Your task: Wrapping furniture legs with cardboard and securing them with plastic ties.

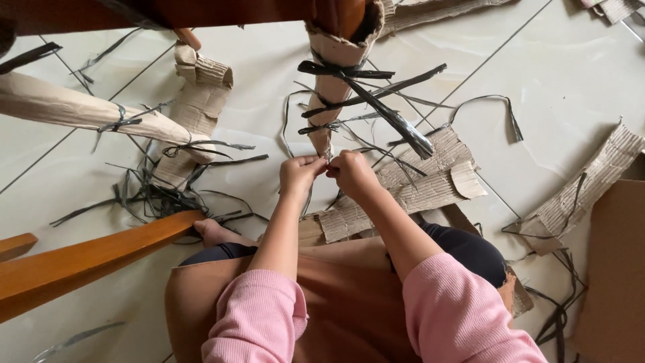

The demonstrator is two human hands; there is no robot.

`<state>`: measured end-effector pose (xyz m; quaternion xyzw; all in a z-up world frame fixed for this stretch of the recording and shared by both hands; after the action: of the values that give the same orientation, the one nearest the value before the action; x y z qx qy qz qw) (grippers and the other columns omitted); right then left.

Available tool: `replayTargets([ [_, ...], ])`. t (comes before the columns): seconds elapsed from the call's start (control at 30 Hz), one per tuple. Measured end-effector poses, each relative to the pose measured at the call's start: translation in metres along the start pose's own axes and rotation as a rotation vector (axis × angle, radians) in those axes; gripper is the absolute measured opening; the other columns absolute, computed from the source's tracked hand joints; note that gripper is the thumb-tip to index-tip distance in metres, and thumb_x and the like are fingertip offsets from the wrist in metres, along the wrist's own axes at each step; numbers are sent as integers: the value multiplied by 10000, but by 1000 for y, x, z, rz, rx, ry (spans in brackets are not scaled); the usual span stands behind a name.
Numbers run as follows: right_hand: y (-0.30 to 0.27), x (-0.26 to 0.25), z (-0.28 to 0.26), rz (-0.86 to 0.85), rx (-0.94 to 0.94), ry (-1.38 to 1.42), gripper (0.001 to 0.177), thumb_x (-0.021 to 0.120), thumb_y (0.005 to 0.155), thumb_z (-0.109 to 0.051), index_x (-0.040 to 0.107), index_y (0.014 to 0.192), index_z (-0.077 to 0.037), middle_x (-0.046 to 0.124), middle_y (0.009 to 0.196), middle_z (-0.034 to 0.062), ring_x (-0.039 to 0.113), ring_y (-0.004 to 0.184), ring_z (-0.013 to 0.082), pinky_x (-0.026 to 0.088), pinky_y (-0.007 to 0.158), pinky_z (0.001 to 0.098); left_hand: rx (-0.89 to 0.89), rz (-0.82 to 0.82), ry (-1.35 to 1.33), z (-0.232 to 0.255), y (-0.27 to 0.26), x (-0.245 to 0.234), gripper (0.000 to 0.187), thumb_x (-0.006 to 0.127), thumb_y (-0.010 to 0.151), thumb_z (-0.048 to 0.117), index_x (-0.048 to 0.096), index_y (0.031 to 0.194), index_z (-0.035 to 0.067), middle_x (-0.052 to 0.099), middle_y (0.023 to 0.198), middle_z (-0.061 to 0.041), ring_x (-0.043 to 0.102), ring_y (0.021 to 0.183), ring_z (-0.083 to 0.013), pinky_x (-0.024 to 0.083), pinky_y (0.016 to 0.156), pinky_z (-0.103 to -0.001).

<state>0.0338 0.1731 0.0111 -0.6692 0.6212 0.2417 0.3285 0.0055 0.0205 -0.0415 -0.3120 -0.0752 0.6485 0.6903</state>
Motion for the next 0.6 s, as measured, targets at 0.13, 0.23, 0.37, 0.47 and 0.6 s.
replayTargets([
  [0.13,-8,-8,-9,-6,-13,-5,96,770,900,-219,769,886,-124,647,796,88,721,781,312,602,683,400,-53,31,-147,12,-10,1,364,845,735,357,807,1017,131,787,822,-50,781,837,-147,586,823,-292],
  [0.23,-16,-13,-19,-39,-37,-87,95,723,928,-180,757,881,-106,642,787,98,716,752,324,601,669,420,33,74,-92,31,-19,-1,332,825,759,306,807,1021,103,785,778,-58,783,809,-179,607,780,-330],
  [0.37,-21,0,-14,-127,10,-276,125,616,980,-149,725,1026,-111,693,891,107,746,789,352,623,689,475,36,57,-98,39,-29,-3,325,820,765,283,806,1033,99,789,811,-85,776,858,-194,601,802,-321],
  [0.47,-22,8,-11,-138,6,-409,180,588,953,-76,692,1097,-102,710,950,117,756,799,357,629,681,491,63,12,-129,51,-42,-7,456,863,734,302,772,1088,29,786,877,-141,757,935,-227,587,863,-345],
  [0.6,-21,24,-10,-193,1,-453,324,534,922,-16,661,1219,-39,719,1056,151,760,859,376,627,715,502,139,-14,-97,44,-35,-9,445,893,728,241,767,1094,22,790,944,-133,767,943,-223,592,894,-359],
])
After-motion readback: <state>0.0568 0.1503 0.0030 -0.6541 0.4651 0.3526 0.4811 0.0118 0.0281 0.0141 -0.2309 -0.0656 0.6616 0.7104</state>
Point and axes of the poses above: each hand's wrist, its own y-axis towards the middle knuckle, its own x-axis out of the palm, z = x × y, the point moved 6 cm from there along y, towards the middle knuckle
